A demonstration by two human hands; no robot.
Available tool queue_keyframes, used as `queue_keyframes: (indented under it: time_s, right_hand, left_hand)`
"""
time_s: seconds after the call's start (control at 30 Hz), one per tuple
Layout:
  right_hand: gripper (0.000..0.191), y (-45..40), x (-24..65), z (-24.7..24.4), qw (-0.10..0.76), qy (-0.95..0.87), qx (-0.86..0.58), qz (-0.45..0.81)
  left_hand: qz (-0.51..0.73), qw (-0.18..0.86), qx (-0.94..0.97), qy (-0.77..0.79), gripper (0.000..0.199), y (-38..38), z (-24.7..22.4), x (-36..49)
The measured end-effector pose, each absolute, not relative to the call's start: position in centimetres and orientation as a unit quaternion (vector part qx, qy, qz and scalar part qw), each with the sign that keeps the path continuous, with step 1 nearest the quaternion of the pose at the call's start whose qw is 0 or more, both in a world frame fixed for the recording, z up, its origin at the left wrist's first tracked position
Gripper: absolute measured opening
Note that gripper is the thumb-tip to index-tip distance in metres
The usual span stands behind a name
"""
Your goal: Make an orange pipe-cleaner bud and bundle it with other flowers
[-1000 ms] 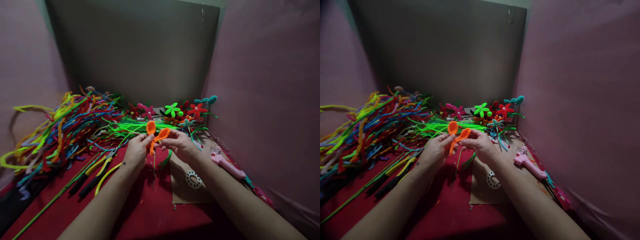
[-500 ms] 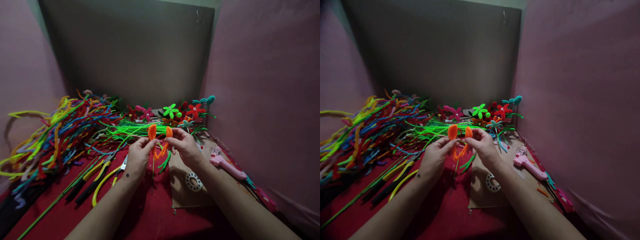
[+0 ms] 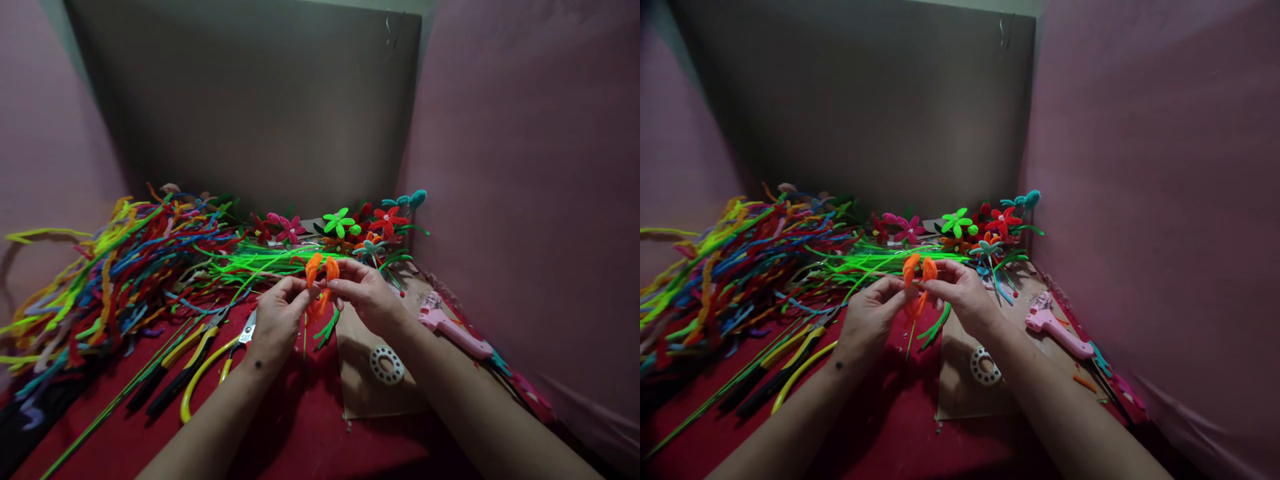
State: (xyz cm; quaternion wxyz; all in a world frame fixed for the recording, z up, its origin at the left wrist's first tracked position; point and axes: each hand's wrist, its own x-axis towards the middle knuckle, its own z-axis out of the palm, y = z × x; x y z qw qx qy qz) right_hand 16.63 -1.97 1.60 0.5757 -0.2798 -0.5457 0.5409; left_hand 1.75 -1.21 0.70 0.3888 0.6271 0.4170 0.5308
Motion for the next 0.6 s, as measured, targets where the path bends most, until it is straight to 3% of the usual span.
queue_keyframes:
  time_s: [0.6]
  right_hand:
    - [0.025,-1.72,17.16,0.54,0.574,-0.56,-0.251,0.543]
  left_hand:
    - [0.489,0.364,0.669,0.426,0.015,-1.14,0.22,1.67]
